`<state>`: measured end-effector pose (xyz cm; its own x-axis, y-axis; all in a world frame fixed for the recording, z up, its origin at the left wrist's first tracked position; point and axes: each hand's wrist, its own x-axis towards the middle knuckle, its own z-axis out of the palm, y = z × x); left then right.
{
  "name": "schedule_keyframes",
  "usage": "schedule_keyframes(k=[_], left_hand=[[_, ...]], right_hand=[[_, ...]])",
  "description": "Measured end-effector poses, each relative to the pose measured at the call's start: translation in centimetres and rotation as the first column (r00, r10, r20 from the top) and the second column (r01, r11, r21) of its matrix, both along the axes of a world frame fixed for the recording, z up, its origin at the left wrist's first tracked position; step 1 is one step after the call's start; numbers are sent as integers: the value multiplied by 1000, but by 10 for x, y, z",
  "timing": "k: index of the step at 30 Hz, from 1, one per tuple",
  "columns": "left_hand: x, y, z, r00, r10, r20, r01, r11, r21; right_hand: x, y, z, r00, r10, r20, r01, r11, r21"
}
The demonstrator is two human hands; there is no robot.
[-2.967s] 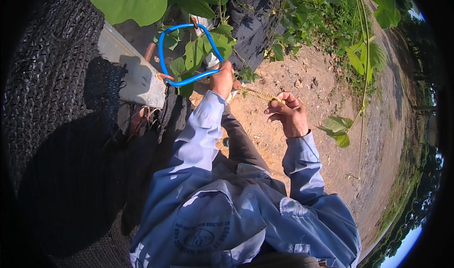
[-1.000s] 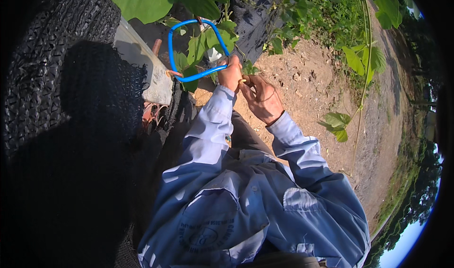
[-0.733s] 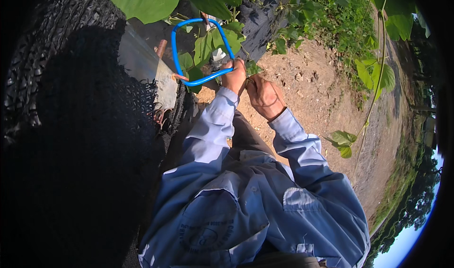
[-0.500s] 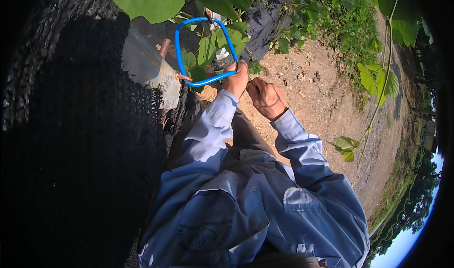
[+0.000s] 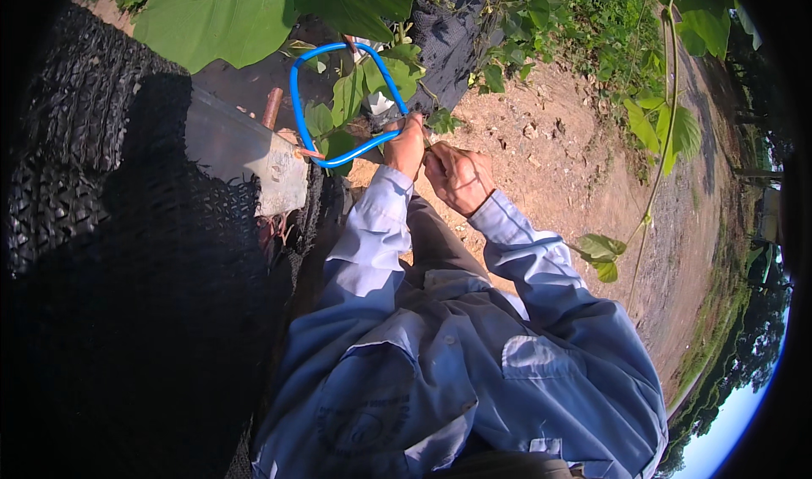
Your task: The person ties a plant stem to a blue plastic support using a small tool and a thin cord. They repeatedly wrap and secure the cord around the stem and support, adjusting the knot with their hands.
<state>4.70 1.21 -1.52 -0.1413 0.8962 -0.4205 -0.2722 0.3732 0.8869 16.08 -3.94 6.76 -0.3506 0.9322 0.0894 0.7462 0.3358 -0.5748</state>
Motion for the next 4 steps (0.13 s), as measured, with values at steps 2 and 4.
schedule_keyframes(k=[2,4], left_hand=[[2,-2,-6,1000,-18,15,17,999,32],[-1,-3,-19,997,-35,62,34,999,19]], right_hand=[[4,-2,-13,992,-84,-94,70,987,-147],[2,-6,-15,974,-162,-160,110,951,-289]])
